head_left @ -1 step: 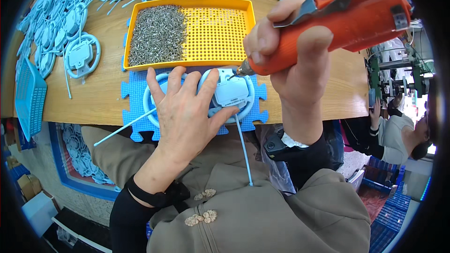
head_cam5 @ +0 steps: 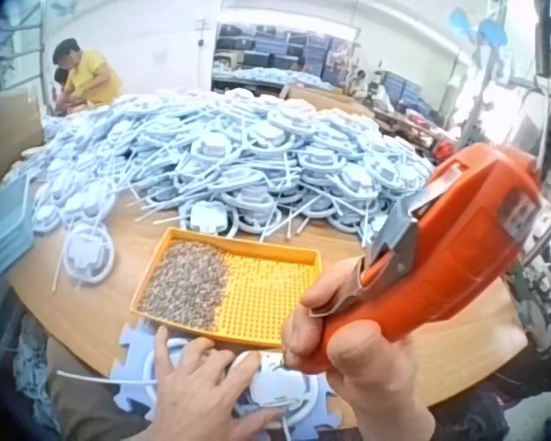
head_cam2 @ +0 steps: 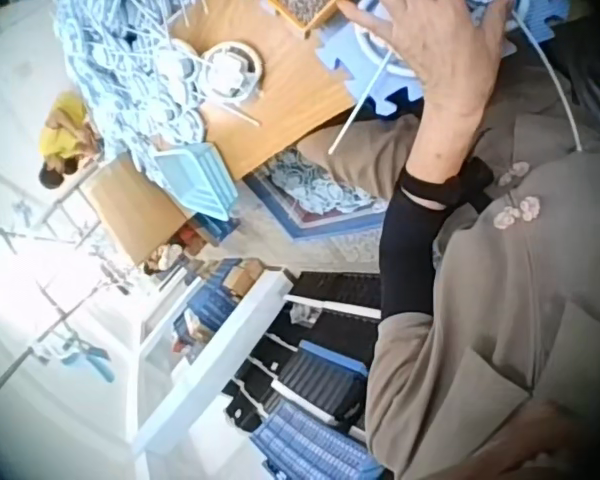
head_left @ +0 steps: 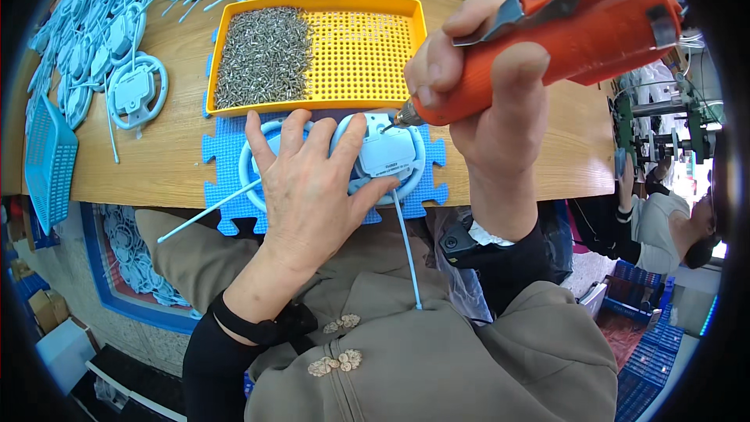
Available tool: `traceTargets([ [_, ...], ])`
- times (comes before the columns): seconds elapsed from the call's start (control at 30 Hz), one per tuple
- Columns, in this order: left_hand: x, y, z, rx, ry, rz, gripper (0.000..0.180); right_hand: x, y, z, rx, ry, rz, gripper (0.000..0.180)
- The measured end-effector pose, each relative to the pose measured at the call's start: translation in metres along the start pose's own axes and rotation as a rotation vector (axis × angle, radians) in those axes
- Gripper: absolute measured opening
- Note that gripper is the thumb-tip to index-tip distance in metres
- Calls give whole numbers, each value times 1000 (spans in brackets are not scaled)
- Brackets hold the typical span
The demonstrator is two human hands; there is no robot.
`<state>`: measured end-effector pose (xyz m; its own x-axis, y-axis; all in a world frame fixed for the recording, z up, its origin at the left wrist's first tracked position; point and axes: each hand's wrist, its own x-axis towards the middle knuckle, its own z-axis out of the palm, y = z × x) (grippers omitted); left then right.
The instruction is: Assembling plastic toy fan components using an electric screwdriver.
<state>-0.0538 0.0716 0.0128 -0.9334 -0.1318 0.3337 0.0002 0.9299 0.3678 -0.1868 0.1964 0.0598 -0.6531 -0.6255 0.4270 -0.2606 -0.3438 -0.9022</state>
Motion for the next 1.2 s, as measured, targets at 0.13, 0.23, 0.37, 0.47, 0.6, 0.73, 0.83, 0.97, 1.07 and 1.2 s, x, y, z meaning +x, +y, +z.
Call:
traceTargets([
  [0.13, 0, 0, 1, -5, -8, -1, 59, 3, 1, 1, -38, -30, -36, 56],
  [0.23, 2, -1, 1, 3, -6, -7, 58, 5, 8, 2, 59, -18, -28, 53],
  [0.37, 4, 1, 2, -4, -10, -22, 56, 10, 9, 3, 33, -71, -4, 51],
  [0.47, 5, 0, 2, 4, -8, -20, 56, 14, 11, 0, 50, -85, 18, 52],
  [0.6, 7, 3, -3, -11, -18, -29, 57, 21, 5, -11, 48, -30, -15, 57],
  [0.73, 9, 12, 0, 1, -35, -26, 64, 55, 22, -40, -76, 160, -271, 42],
  [0.83, 5, 7, -11, 3, -41, -40, 72, 68, 45, -50, 54, 260, -237, 33],
  [0.97, -7, -23, -35, 65, -64, -153, 76, 77, 52, -57, 71, 306, -231, 31],
  [1.07, -21, -39, -50, 91, -144, -248, 75, 80, 59, -56, 83, 298, -189, 32],
  [1.2, -31, -51, -39, 43, -165, -235, 74, 82, 69, -58, 97, 300, -191, 34],
])
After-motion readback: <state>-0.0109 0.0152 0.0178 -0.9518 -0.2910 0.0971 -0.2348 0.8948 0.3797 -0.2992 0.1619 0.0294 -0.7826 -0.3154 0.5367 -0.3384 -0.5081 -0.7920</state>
